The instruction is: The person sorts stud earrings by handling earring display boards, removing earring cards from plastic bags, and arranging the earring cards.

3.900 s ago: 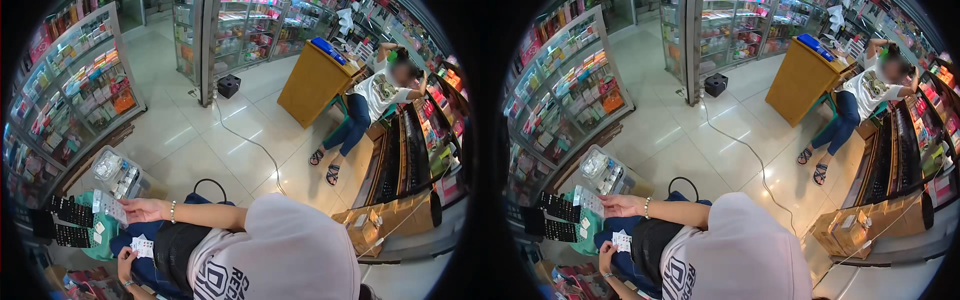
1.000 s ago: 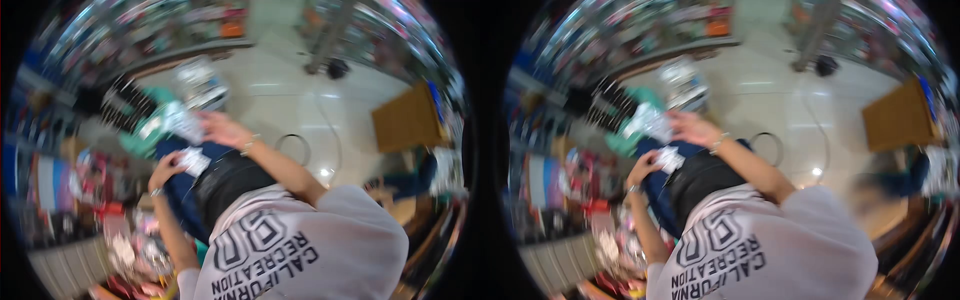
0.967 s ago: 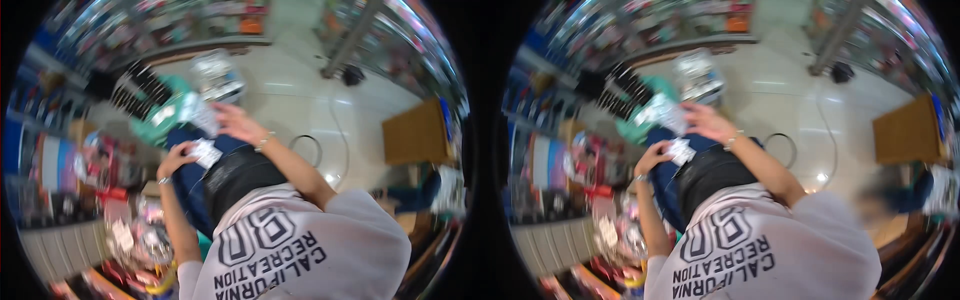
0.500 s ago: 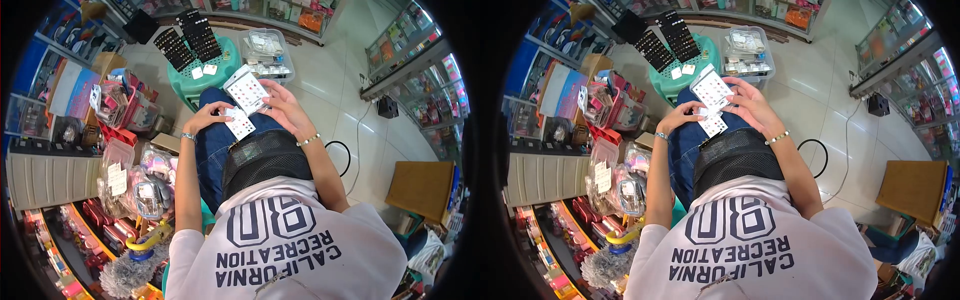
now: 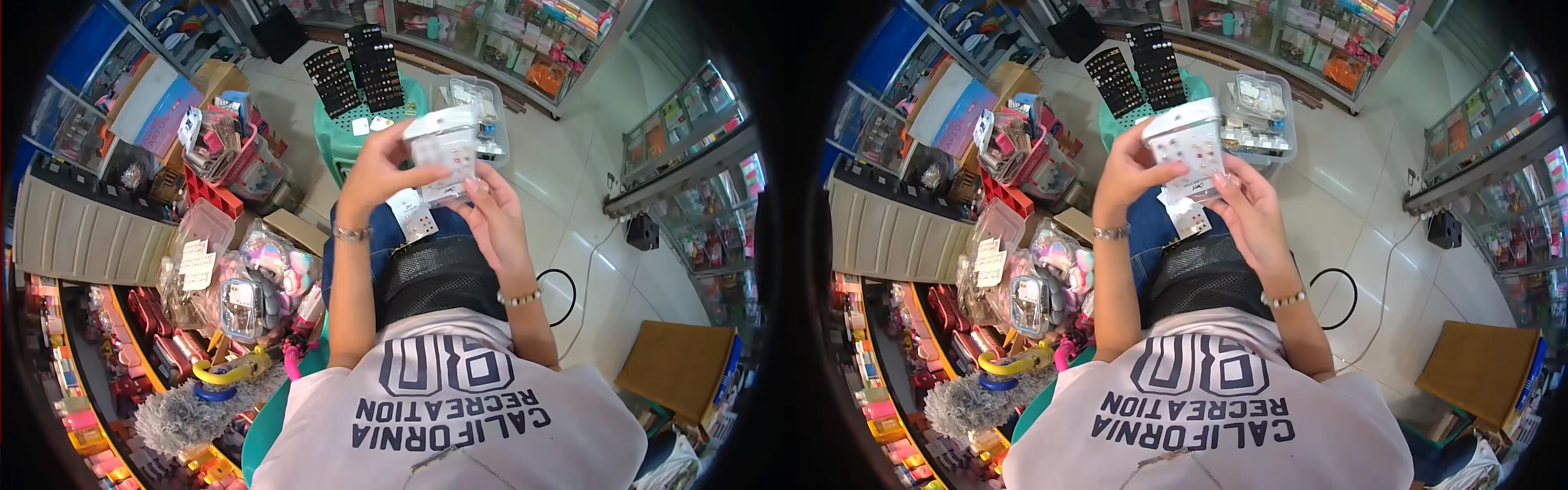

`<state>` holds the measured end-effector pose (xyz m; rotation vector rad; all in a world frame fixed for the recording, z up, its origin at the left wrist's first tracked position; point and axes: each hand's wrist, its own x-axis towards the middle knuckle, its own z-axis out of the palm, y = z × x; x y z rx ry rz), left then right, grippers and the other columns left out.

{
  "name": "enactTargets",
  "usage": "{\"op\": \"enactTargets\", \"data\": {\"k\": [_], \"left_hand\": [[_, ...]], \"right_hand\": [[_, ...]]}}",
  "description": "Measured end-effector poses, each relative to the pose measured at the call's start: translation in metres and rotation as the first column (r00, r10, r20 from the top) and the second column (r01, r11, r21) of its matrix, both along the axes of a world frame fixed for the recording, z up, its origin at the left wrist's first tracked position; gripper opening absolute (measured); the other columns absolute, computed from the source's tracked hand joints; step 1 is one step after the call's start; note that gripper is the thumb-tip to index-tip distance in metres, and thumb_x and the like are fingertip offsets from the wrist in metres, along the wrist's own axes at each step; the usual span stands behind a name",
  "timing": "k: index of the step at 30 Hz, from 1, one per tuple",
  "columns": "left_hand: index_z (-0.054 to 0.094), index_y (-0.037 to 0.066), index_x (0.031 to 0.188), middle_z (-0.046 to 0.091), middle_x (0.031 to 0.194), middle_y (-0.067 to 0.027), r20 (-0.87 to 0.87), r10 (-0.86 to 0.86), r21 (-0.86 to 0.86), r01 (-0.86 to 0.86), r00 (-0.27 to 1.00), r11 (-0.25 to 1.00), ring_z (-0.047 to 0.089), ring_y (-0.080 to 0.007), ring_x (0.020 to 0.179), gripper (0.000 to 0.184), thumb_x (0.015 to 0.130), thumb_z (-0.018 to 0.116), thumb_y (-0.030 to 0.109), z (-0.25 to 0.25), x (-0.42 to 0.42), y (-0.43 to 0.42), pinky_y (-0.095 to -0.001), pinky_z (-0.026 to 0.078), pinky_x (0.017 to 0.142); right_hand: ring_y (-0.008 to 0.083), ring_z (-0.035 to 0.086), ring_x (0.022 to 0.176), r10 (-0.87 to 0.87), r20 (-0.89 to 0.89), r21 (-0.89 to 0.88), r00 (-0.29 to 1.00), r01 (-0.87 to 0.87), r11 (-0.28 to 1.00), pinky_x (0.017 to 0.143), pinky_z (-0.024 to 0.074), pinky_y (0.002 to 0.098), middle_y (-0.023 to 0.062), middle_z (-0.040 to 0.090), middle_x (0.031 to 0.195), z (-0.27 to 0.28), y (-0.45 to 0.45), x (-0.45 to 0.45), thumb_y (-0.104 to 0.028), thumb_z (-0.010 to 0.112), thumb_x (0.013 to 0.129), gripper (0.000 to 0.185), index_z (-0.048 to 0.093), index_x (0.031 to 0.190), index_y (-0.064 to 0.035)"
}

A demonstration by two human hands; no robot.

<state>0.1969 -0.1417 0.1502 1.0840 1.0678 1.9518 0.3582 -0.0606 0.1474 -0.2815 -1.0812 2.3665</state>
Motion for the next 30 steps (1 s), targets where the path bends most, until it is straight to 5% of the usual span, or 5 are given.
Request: {"op": "enactTargets", "data": {"k": [4,14,19,23,30], "left_hand": [[0.055,-0.003,0.104,0.061,0.1,-0.0131,-0.194,0.166,-0.037,-0.176,0.967,0.984,0.062,-0.0135,0.078,0.032,0.074,0.065,0.0,0.034,0.028,0.003,-0.0206,0.051,0.066],[0.056,-0.003,0.095,0.062,0.087,-0.0097,0.079,0.369,-0.041,-0.367,0.926,0.929,0.063,-0.013,0.068,0.025,0.073,0.066,-0.003,0.049,0.046,-0.007,-0.017,0.051,0.057],[0.054,-0.003,0.097,0.062,0.087,-0.0092,-0.072,0.438,0.029,-0.437,0.896,0.899,0.063,-0.013,0.069,0.026,0.074,0.066,-0.002,0.045,0.046,-0.005,-0.0177,0.052,0.058],[0.053,-0.003,0.101,0.061,0.089,-0.0098,0.004,0.443,0.084,-0.442,0.896,0.893,0.063,-0.0137,0.07,0.03,0.075,0.066,-0.001,0.054,0.051,-0.007,-0.0186,0.053,0.059],[0.053,-0.003,0.103,0.062,0.093,-0.0113,0.075,0.511,0.131,-0.516,0.856,0.846,0.063,-0.0151,0.073,0.032,0.074,0.067,-0.002,0.057,0.051,-0.011,-0.0194,0.054,0.061]], "right_hand": [[0.0215,0.056,0.093,-0.082,-0.156,0.068,0.984,0.094,0.993,0.084,0.0482,0.0321,0.0176,0.052,0.113,0.005,-0.009,0.005,0.006,0.055,0.08,0.046,0.038,0.123,0.0053],[0.0158,0.056,0.084,0.015,-0.006,0.454,1.0,-0.011,0.891,0.073,0.0493,0.0244,0.0143,0.059,0.089,-0.003,0.003,0.018,0.011,0.063,0.072,0.034,0.051,0.104,0.0051],[0.0157,0.054,0.075,0.054,-0.073,0.318,0.996,-0.028,0.948,0.065,0.0472,0.0239,0.0151,0.06,0.081,-0.007,0.01,0.019,0.007,0.061,0.074,0.025,0.055,0.098,0.0046],[0.0169,0.05,0.067,0.238,-0.402,0.017,0.884,-0.253,0.967,0.06,0.0442,0.026,0.0169,0.06,0.082,-0.003,0.002,0.012,0.003,0.058,0.078,0.025,0.055,0.103,0.0047],[0.0183,0.048,0.063,0.179,-0.327,-0.079,0.928,-0.216,0.973,0.058,0.0432,0.0289,0.0158,0.059,0.08,0.005,-0.015,0.009,-0.002,0.052,0.084,0.03,0.052,0.113,0.0042]]}}
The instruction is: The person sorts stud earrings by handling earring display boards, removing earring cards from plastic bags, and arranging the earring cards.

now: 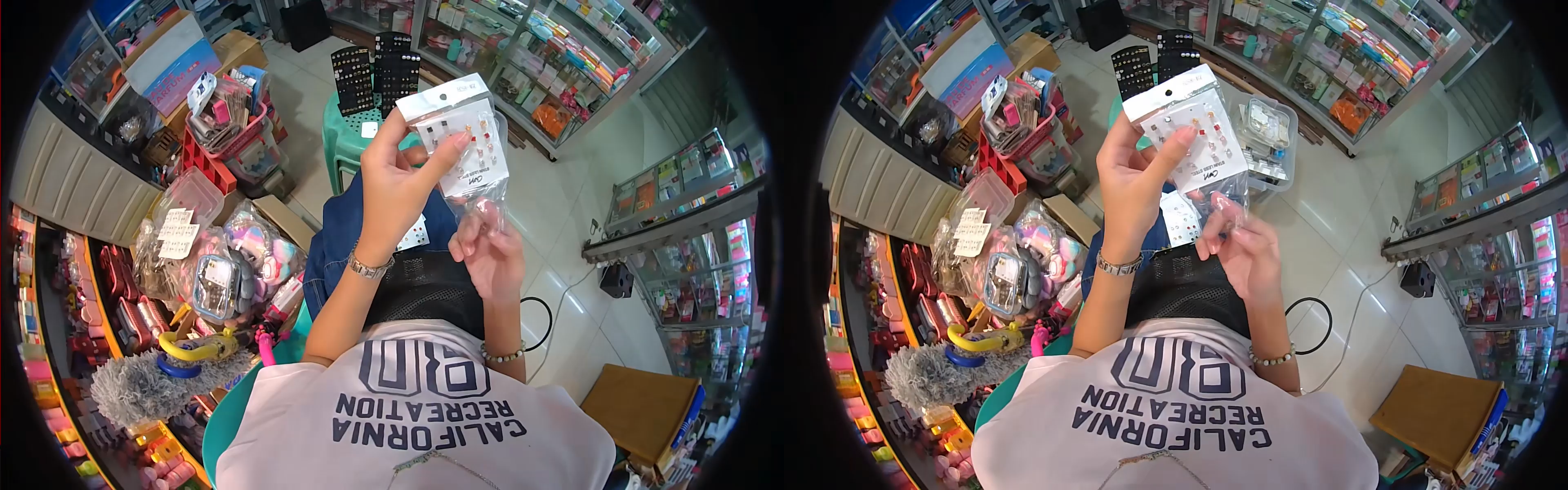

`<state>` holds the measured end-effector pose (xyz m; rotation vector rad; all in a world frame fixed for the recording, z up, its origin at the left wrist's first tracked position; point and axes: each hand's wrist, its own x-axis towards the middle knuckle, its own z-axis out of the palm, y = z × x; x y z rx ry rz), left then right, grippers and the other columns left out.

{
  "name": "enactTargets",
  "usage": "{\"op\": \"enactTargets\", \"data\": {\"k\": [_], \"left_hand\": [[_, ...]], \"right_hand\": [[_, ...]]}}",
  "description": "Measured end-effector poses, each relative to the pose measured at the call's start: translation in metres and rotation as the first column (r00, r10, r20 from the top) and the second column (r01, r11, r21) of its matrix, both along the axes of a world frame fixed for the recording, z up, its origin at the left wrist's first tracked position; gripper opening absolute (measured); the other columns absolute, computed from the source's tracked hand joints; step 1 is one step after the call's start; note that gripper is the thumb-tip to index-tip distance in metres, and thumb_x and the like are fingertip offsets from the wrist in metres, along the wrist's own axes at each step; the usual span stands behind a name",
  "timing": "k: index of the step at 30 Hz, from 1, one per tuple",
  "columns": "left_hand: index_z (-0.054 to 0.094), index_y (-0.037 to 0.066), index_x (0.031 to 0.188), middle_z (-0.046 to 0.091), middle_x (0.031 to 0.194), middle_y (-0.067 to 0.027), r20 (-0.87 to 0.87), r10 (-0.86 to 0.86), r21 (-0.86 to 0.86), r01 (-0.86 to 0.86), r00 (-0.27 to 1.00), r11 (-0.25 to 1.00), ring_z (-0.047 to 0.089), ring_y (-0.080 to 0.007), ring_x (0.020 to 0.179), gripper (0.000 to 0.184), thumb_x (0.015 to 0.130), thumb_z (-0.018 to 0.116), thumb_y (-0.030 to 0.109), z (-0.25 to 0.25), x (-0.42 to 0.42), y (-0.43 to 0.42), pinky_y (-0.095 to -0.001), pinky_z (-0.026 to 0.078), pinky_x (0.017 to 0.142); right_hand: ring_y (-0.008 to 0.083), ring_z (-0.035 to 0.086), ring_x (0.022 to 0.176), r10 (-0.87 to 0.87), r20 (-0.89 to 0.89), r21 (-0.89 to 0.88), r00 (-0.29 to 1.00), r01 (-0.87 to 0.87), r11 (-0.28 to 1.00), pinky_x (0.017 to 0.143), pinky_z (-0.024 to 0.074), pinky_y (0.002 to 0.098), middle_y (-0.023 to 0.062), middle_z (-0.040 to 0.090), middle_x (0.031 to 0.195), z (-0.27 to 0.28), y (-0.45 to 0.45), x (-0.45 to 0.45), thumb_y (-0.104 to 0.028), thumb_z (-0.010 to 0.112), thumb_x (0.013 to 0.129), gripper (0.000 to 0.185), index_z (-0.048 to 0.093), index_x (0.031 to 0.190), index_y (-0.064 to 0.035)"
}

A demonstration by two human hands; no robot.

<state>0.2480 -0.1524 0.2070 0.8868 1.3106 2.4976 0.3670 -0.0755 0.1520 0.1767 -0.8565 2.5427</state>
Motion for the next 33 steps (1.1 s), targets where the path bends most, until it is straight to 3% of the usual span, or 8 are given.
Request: {"op": "enactTargets", "data": {"k": [3,8,14,23,26,28,31,33], "left_hand": [[0.053,-0.003,0.104,0.062,0.095,-0.0122,0.011,0.031,0.023,-0.031,0.999,0.999,0.064,-0.0161,0.074,0.034,0.073,0.067,-0.003,0.002,0.003,-0.003,-0.0195,0.054,0.061],[0.054,-0.003,0.105,0.063,0.093,-0.0127,0.034,0.014,0.026,-0.015,0.999,1.0,0.064,-0.0169,0.075,0.036,0.071,0.068,-0.004,0.002,0.002,-0.006,-0.0211,0.054,0.064],[0.058,-0.003,0.1,0.064,0.089,-0.0116,-0.032,0.057,0.04,-0.056,0.998,0.998,0.063,-0.0156,0.071,0.033,0.07,0.071,-0.002,-0.001,0.001,-0.005,-0.0222,0.053,0.063],[0.064,-0.003,0.09,0.065,0.08,-0.0089,-0.074,-0.013,-0.216,-0.004,0.997,0.976,0.059,-0.0095,0.067,0.023,0.071,0.072,0.006,-0.016,-0.006,-0.002,-0.0173,0.047,0.057],[0.065,-0.001,0.09,0.065,0.076,-0.008,0.073,0.003,-0.075,0.003,0.997,0.997,0.06,-0.0085,0.068,0.019,0.074,0.07,0.009,-0.014,-0.015,-0.001,-0.0162,0.045,0.056],[0.064,0.0,0.089,0.065,0.074,-0.0073,0.193,0.128,-0.014,-0.128,0.973,0.992,0.062,-0.0098,0.069,0.016,0.078,0.067,0.012,-0.011,-0.019,-0.005,-0.0164,0.045,0.055],[0.061,0.0,0.094,0.064,0.08,-0.0081,0.25,0.207,-0.003,-0.213,0.946,0.977,0.063,-0.016,0.068,0.021,0.082,0.064,0.017,-0.011,-0.034,-0.016,-0.0233,0.052,0.062],[0.056,0.0,0.101,0.061,0.083,-0.0061,0.296,0.22,0.138,-0.269,0.93,0.953,0.064,-0.0179,0.069,0.027,0.084,0.061,0.019,-0.011,-0.046,-0.025,-0.0275,0.055,0.064]], "right_hand": [[0.0159,0.046,0.06,-0.216,0.141,0.227,0.966,0.181,0.957,0.056,0.0429,0.0282,0.0122,0.056,0.075,0.003,-0.006,-0.002,-0.008,0.047,0.088,0.03,0.05,0.116,0.0028],[0.0152,0.048,0.063,-0.438,0.294,0.468,0.849,0.271,0.841,0.06,0.0449,0.0299,0.0131,0.056,0.078,0.009,-0.011,-0.004,-0.008,0.047,0.089,0.032,0.049,0.119,0.0028],[0.0129,0.05,0.066,-0.416,0.256,0.287,0.873,0.343,0.895,0.062,0.048,0.0287,0.0113,0.058,0.08,0.01,-0.011,-0.012,-0.005,0.054,0.086,0.021,0.057,0.105,0.0035],[0.012,0.05,0.066,-0.327,0.338,0.013,0.883,0.342,0.939,0.074,0.0524,0.0366,0.0075,0.056,0.078,0.002,0.0,-0.023,-0.004,0.056,0.084,0.009,0.058,0.09,0.0018],[0.0124,0.051,0.067,-0.286,0.337,0.03,0.897,0.293,0.956,0.077,0.052,0.0372,0.008,0.057,0.078,-0.008,0.003,-0.019,-0.003,0.057,0.084,0.008,0.058,0.089,0.0018],[0.0128,0.053,0.068,-0.24,0.332,0.042,0.912,0.24,0.97,0.079,0.0516,0.0378,0.0086,0.058,0.079,-0.014,0.003,-0.018,-0.003,0.057,0.083,0.007,0.058,0.088,0.0019],[0.0128,0.054,0.069,-0.253,0.347,0.085,0.903,0.239,0.967,0.081,0.0508,0.0392,0.0088,0.058,0.078,-0.016,0.002,-0.017,-0.004,0.057,0.084,0.006,0.057,0.086,0.0008],[0.0128,0.056,0.07,-0.273,0.366,0.132,0.89,0.241,0.961,0.083,0.05,0.0406,0.009,0.058,0.077,-0.019,0.001,-0.013,-0.006,0.057,0.084,0.005,0.056,0.085,-0.0002]]}}
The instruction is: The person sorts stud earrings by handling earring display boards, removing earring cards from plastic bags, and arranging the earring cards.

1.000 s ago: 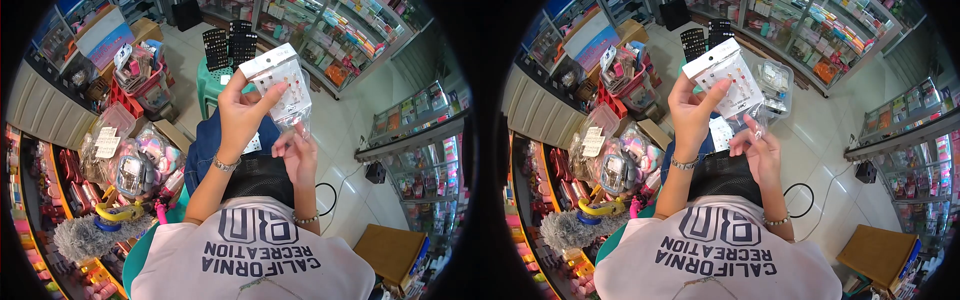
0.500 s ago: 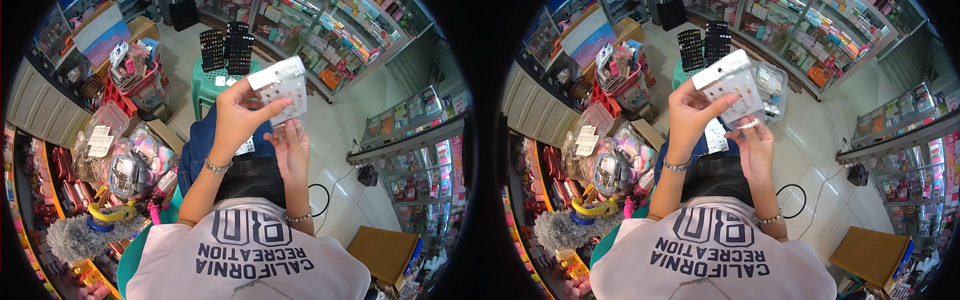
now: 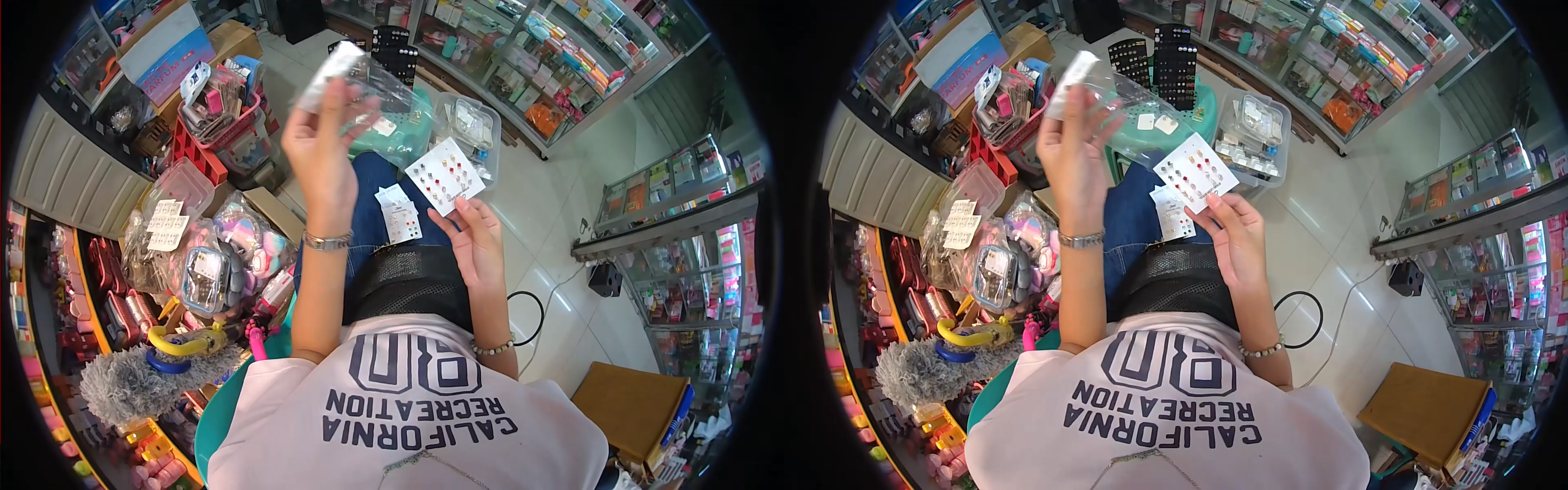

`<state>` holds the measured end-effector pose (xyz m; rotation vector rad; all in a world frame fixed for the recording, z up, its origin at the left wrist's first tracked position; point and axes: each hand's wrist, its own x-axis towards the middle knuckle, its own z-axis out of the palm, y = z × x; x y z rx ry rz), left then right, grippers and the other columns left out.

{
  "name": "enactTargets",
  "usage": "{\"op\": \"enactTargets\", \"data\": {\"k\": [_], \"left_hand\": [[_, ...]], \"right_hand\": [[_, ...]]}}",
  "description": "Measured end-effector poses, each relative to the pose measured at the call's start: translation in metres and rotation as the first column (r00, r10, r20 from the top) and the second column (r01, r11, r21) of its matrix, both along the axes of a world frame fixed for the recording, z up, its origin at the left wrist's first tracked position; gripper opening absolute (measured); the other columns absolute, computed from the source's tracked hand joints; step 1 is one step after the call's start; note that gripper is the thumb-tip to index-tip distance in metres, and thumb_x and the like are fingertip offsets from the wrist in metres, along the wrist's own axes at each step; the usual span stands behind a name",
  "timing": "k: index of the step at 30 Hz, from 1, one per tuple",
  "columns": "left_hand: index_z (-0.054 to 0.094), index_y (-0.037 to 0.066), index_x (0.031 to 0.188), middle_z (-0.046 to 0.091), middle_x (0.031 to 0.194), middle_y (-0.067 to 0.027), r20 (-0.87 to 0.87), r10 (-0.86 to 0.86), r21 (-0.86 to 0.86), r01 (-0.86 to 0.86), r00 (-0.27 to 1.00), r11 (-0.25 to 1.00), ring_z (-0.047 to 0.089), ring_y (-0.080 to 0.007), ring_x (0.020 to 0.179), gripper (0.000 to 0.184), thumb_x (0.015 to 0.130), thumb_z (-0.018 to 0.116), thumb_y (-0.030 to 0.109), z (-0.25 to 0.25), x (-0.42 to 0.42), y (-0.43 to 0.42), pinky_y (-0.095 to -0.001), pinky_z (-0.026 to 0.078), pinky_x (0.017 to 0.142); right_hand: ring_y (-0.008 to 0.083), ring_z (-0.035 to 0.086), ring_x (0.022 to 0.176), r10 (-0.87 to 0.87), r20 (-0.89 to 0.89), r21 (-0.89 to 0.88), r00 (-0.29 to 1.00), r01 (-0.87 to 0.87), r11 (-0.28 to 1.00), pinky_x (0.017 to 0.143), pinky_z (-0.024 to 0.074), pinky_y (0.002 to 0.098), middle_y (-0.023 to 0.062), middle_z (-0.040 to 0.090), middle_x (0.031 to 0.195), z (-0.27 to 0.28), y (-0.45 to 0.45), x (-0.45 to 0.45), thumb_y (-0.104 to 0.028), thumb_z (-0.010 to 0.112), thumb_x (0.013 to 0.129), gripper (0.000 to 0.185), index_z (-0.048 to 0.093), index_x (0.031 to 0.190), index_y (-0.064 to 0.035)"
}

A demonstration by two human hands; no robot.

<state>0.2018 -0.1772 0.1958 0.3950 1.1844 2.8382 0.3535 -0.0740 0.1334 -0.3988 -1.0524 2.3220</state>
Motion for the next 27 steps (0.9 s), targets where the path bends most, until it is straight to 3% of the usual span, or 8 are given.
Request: {"op": "enactTargets", "data": {"k": [5,7,8,10,13,15,20,27], "left_hand": [[0.048,0.002,0.1,0.053,0.086,-0.0064,-0.023,0.025,0.026,-0.025,0.999,0.999,0.064,-0.0201,0.071,0.023,0.088,0.056,0.02,-0.024,-0.038,-0.019,-0.0254,0.053,0.052],[0.049,0.003,0.096,0.054,0.082,-0.0054,-0.007,-0.034,-0.284,0.03,0.999,0.958,0.063,-0.0185,0.069,0.019,0.088,0.055,0.019,-0.042,-0.048,-0.022,-0.0239,0.051,0.049],[0.049,0.003,0.096,0.054,0.082,-0.0054,-0.005,-0.037,-0.286,0.034,0.999,0.958,0.063,-0.0185,0.069,0.019,0.088,0.055,0.019,-0.054,-0.052,-0.025,-0.0239,0.051,0.049],[0.052,0.002,0.096,0.06,0.075,-0.0047,0.174,-0.485,-0.751,0.435,0.857,0.497,0.061,-0.0142,0.065,0.024,0.081,0.062,0.018,-0.082,-0.061,-0.027,-0.0232,0.05,0.052],[0.055,0.001,0.094,0.063,0.069,-0.0071,0.343,-0.714,-0.896,0.44,0.611,-0.054,0.057,-0.0129,0.054,0.028,0.074,0.067,0.016,-0.133,-0.062,-0.012,-0.0217,0.046,0.046],[0.058,0.0,0.096,0.064,0.075,-0.0075,0.412,-0.799,-0.89,0.382,0.438,-0.25,0.058,-0.0146,0.06,0.038,0.07,0.072,0.023,-0.145,-0.057,0.001,-0.0236,0.046,0.053],[0.058,0.0,0.098,0.061,0.078,-0.0055,0.183,-0.904,-0.982,0.026,0.387,-0.188,0.053,-0.0136,0.064,0.045,0.068,0.076,0.03,-0.156,-0.048,0.018,-0.0235,0.042,0.058],[0.062,0.002,0.098,0.062,0.087,-0.0077,0.32,-0.783,-0.946,0.219,0.533,-0.238,0.057,-0.0181,0.077,0.059,0.057,0.08,0.041,-0.149,-0.047,0.015,-0.0263,0.043,0.069]], "right_hand": [[0.013,0.057,0.072,-0.043,0.039,0.043,0.998,0.041,0.998,0.082,0.0508,0.0367,0.0107,0.058,0.078,0.002,0.001,0.001,-0.002,0.055,0.084,0.004,0.054,0.082,0.0008],[0.0127,0.057,0.072,-0.051,0.028,0.028,0.998,0.051,0.998,0.079,0.0507,0.0337,0.0104,0.058,0.079,0.002,-0.001,0.004,-0.002,0.056,0.084,0.003,0.054,0.082,0.001],[0.0123,0.057,0.072,-0.056,0.015,0.019,0.998,0.055,0.998,0.077,0.0506,0.0307,0.0101,0.058,0.079,0.003,-0.001,0.005,-0.001,0.057,0.083,0.003,0.054,0.082,0.0012],[0.0116,0.056,0.072,-0.063,-0.016,0.006,0.998,0.064,0.998,0.072,0.0505,0.0246,0.0095,0.058,0.08,0.006,-0.002,0.005,0.001,0.058,0.082,0.004,0.054,0.082,0.0016],[0.0121,0.056,0.073,-0.107,-0.018,0.032,0.994,0.107,0.994,0.07,0.0501,0.024,0.0093,0.057,0.083,0.011,-0.004,0.007,0.001,0.059,0.081,0.007,0.052,0.082,0.0011],[0.0126,0.056,0.074,-0.144,-0.018,0.058,0.989,0.145,0.988,0.069,0.0496,0.0234,0.0091,0.055,0.085,0.013,-0.006,0.009,0.002,0.06,0.08,0.011,0.05,0.083,0.0005],[0.0134,0.056,0.076,-0.18,0.007,0.072,0.984,0.179,0.981,0.07,0.0496,0.0232,0.0093,0.052,0.09,0.016,-0.006,0.009,0.003,0.06,0.079,0.017,0.046,0.088,0.0],[0.0168,0.057,0.081,-0.172,0.008,0.085,0.985,0.17,0.982,0.074,0.0496,0.0254,0.0122,0.052,0.096,0.012,-0.004,0.008,0.004,0.057,0.08,0.022,0.043,0.096,0.0021]]}}
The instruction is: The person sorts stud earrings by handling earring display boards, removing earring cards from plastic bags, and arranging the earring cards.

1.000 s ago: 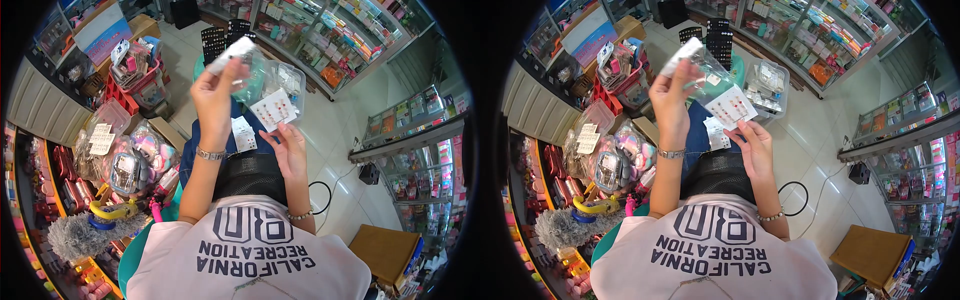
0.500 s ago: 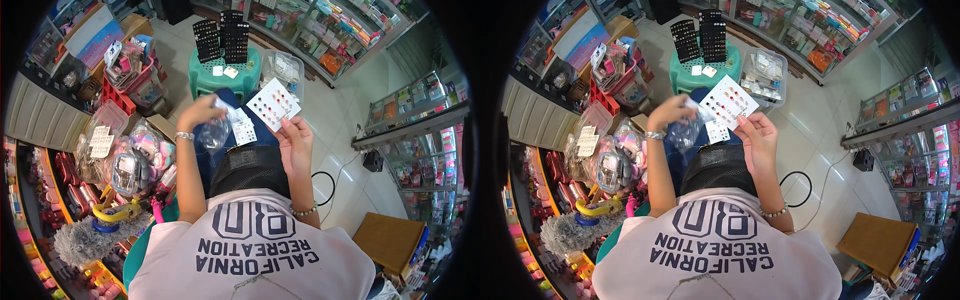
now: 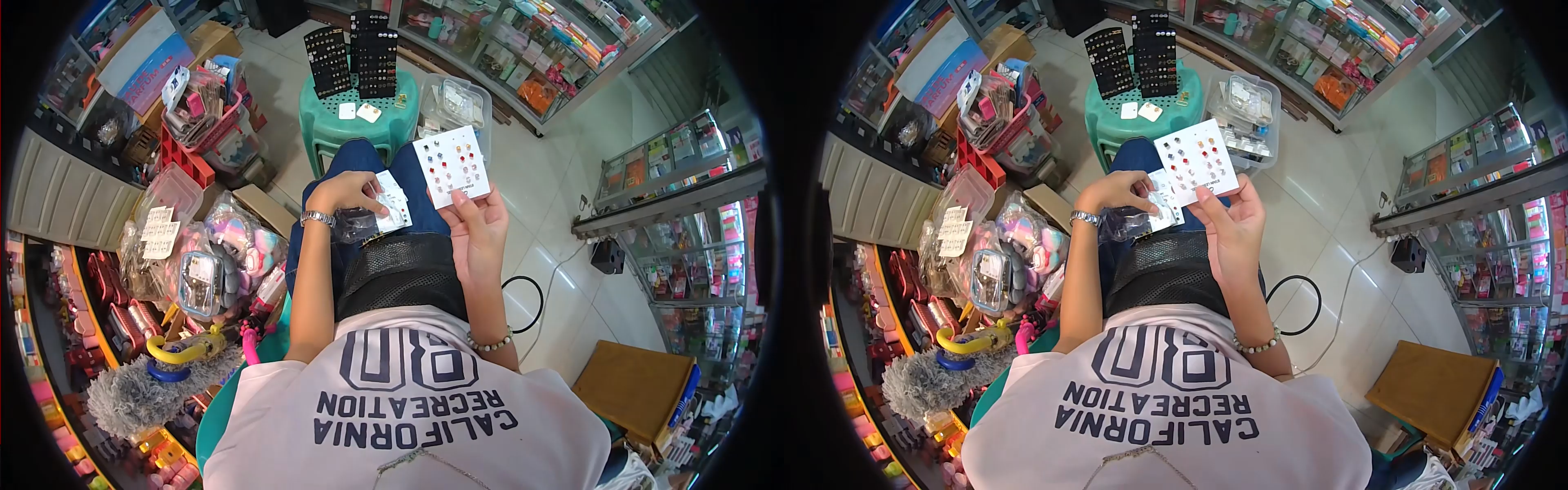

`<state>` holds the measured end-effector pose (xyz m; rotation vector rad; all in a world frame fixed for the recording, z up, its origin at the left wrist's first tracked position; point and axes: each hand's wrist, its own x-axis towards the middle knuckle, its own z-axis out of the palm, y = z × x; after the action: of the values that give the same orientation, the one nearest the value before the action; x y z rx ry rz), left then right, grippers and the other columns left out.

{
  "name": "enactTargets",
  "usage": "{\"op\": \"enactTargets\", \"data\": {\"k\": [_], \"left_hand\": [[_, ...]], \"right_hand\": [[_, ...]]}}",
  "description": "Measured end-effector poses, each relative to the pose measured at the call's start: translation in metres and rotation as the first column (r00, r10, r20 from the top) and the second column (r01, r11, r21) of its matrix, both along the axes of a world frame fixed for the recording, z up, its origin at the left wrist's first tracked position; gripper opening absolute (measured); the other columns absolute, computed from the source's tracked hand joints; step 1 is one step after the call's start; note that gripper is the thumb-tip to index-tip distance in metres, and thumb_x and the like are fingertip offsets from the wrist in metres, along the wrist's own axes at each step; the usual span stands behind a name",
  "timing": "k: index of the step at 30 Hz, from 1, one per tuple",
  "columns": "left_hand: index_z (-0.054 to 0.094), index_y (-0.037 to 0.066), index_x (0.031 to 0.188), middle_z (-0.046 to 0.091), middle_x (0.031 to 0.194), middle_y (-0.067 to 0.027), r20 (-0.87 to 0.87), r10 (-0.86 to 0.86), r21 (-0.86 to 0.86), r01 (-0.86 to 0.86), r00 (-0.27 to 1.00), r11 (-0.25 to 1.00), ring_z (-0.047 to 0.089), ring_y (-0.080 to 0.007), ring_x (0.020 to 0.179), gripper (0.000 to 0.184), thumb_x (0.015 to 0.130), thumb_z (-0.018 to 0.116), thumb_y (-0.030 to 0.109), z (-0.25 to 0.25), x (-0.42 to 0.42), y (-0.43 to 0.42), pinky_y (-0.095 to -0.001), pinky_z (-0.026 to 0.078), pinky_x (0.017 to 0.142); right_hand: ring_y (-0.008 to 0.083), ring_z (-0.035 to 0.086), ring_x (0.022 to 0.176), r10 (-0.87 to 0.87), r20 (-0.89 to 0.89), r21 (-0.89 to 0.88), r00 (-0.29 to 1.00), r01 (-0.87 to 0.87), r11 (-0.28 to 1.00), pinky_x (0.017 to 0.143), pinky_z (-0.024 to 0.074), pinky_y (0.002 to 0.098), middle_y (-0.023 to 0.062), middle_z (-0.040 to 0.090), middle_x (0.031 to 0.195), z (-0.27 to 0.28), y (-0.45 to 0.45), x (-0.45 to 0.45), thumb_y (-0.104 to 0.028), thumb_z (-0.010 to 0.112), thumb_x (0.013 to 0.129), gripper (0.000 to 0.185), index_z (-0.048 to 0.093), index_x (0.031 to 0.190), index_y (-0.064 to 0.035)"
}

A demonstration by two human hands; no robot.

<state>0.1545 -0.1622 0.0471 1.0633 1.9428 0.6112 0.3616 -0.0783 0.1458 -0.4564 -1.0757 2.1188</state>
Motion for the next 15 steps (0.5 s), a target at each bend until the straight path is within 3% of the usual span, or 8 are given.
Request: {"op": "enactTargets", "data": {"k": [3,9,13,15], "left_hand": [[0.062,0.003,0.097,0.062,0.086,-0.0072,-0.023,0.019,0.023,-0.018,1.0,1.0,0.058,-0.0184,0.075,0.061,0.054,0.081,0.042,-0.007,-0.001,-0.001,-0.0259,0.044,0.068],[0.062,0.002,0.095,0.062,0.086,-0.0073,-0.068,0.004,0.017,-0.003,0.998,1.0,0.058,-0.0179,0.075,0.057,0.06,0.077,0.044,-0.001,0.001,-0.001,-0.0257,0.043,0.068],[0.062,0.002,0.094,0.062,0.086,-0.0077,-0.046,0.154,0.209,-0.141,0.987,0.968,0.058,-0.0176,0.074,0.053,0.068,0.071,0.047,0.004,-0.008,0.008,-0.0252,0.044,0.067],[0.062,0.002,0.091,0.062,0.087,-0.0083,0.036,0.199,0.383,-0.197,0.979,0.902,0.057,-0.0173,0.078,0.049,0.079,0.059,0.049,0.017,-0.011,0.022,-0.0246,0.043,0.069]], "right_hand": [[0.026,0.059,0.091,0.009,0.017,0.054,1.0,-0.01,0.999,0.082,0.0493,0.0305,0.0182,0.053,0.103,-0.005,0.003,0.0,0.001,0.053,0.083,0.033,0.039,0.113,0.0079],[0.0283,0.059,0.095,0.006,0.02,0.049,1.0,-0.007,0.999,0.084,0.0484,0.0306,0.0195,0.052,0.106,-0.006,0.005,0.0,0.002,0.052,0.083,0.034,0.039,0.113,0.0079],[0.0286,0.058,0.097,0.018,-0.034,-0.006,0.999,-0.018,1.0,0.085,0.0479,0.0309,0.0214,0.051,0.108,0.0,0.015,-0.006,0.003,0.052,0.082,0.035,0.037,0.114,0.0081],[0.0293,0.056,0.099,0.058,-0.001,0.01,0.998,-0.058,0.998,0.086,0.0475,0.0318,0.0233,0.05,0.109,0.006,0.032,-0.013,0.005,0.05,0.082,0.037,0.035,0.115,0.0085]]}}
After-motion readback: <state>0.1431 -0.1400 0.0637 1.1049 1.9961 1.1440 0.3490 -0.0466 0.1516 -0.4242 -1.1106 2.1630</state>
